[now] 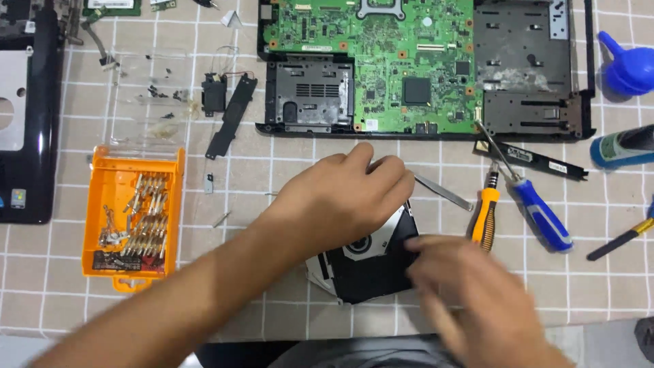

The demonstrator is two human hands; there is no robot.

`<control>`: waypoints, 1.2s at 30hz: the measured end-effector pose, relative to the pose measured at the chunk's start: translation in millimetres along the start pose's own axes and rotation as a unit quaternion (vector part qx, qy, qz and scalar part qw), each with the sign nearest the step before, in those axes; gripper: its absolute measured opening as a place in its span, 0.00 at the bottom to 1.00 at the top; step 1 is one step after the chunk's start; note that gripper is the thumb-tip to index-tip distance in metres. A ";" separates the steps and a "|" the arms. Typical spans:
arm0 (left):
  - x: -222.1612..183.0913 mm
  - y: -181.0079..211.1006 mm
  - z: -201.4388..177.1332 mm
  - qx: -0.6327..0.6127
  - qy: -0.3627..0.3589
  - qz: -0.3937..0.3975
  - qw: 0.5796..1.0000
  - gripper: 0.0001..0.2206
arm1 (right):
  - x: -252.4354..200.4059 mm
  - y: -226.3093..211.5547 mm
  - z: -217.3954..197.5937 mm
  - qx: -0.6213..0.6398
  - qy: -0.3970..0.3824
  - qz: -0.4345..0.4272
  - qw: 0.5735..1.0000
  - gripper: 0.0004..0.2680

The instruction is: Disassembling a laptop optical disk drive by removing screws and disconnecting internal ribbon cables.

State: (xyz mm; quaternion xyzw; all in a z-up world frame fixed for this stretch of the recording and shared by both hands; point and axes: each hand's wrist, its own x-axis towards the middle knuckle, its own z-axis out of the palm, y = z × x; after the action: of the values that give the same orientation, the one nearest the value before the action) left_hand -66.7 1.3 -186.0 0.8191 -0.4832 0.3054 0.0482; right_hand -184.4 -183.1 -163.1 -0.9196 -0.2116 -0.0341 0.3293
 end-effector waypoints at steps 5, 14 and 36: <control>11.4 5.4 15.2 -0.042 -0.115 0.057 0.991 0.06 | -5.4 -6.4 22.8 0.024 0.053 -0.061 0.996 0.04; 59.1 -10.5 -6.6 -0.258 -0.486 0.009 0.835 0.14 | -6.7 -3.4 25.0 -0.014 0.062 -0.069 0.996 0.04; 48.1 -39.4 -21.6 -0.292 -0.527 -0.126 0.788 0.24 | -1.8 1.2 27.2 0.044 0.079 -0.098 0.991 0.01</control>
State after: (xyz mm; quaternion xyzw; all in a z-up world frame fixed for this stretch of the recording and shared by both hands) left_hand -27.5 -6.4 -133.6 0.8535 -0.3924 -0.3376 0.0607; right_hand -187.6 -167.7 -185.4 -0.8735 -0.2755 -0.1295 0.3799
